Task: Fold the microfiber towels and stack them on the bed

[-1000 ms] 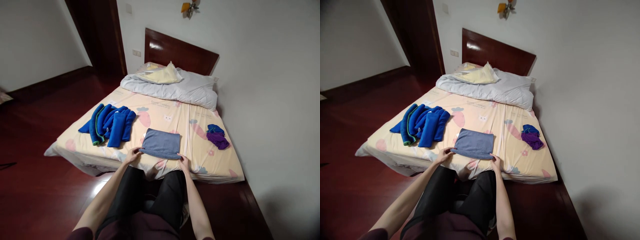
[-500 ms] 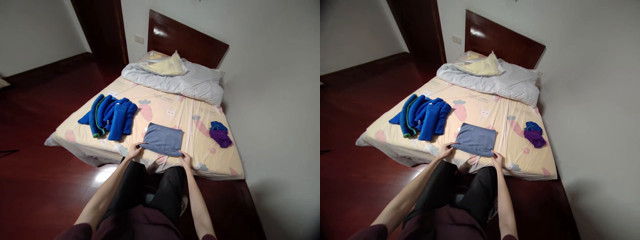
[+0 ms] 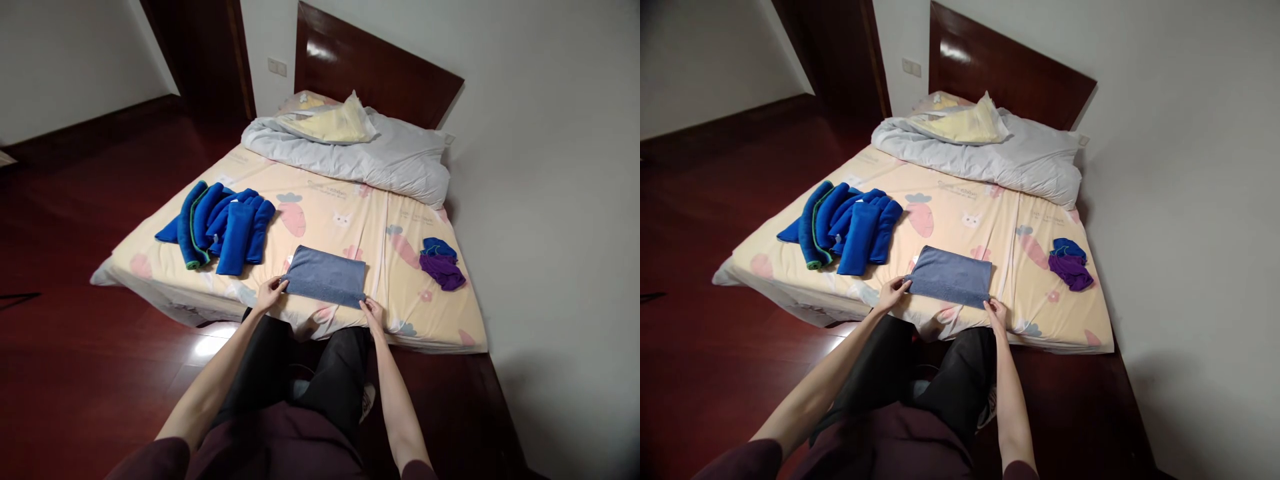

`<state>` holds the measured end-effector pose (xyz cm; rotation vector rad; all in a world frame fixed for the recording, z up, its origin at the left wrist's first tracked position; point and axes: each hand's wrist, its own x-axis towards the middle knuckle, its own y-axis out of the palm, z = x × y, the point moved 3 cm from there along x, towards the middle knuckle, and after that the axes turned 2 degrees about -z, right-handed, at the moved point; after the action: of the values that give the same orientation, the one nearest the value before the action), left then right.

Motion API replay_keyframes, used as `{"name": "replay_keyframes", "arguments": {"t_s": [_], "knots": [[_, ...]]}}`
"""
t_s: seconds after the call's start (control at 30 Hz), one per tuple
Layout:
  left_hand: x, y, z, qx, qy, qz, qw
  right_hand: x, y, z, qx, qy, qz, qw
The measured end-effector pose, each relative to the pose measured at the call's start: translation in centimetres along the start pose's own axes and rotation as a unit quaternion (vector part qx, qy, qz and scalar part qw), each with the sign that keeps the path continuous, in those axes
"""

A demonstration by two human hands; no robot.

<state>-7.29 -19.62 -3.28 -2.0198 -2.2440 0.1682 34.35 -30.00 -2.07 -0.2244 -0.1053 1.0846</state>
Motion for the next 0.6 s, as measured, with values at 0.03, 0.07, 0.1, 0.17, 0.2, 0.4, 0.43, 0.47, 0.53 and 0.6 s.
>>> {"name": "replay_keyframes", "arguments": {"t_s": [0.03, 0.07, 0.1, 0.17, 0.2, 0.4, 0.43, 0.47, 0.53, 0.6], "knots": [[0.0, -0.1, -0.1, 0.007, 0.004, 0.004, 1.0, 0.0, 0.0, 0.0, 0.01, 0.004, -0.001, 1.0], [0.0, -0.2, -0.2, 0.015, 0.009, 0.008, 1.0, 0.0, -0.1, -0.1, 0.021, 0.008, 0.002, 1.0], [0.0, -0.2, -0.3, 0.022, 0.014, 0.01, 1.0, 0.0, -0.1, -0.1, 0.031, 0.01, 0.006, 0.999], [0.1, -0.4, -0.2, 0.035, 0.024, 0.007, 0.999, -0.1, -0.1, -0.1, 0.04, 0.013, 0.01, 0.999], [0.1, -0.4, -0.2, 0.039, 0.027, 0.003, 0.999, -0.1, -0.1, -0.1, 0.038, 0.015, 0.008, 0.999], [0.5, -0.6, 1.5, 0.055, 0.021, -0.016, 0.998, -0.2, -0.3, 0.2, 0.022, 0.021, -0.026, 0.999], [0.6, -0.6, 1.8, 0.059, 0.018, -0.016, 0.998, -0.1, -0.3, 0.3, 0.023, 0.02, -0.024, 0.999], [0.6, -0.6, 2.1, 0.064, 0.015, -0.016, 0.998, -0.1, -0.3, 0.3, 0.023, 0.02, -0.02, 0.999], [0.7, -0.5, 2.3, 0.075, 0.014, -0.019, 0.997, -0.1, -0.3, 0.4, 0.022, 0.02, -0.017, 0.999], [0.6, -0.4, 2.1, 0.084, 0.019, -0.026, 0.996, -0.1, -0.3, 0.4, 0.02, 0.02, -0.018, 0.999]]}}
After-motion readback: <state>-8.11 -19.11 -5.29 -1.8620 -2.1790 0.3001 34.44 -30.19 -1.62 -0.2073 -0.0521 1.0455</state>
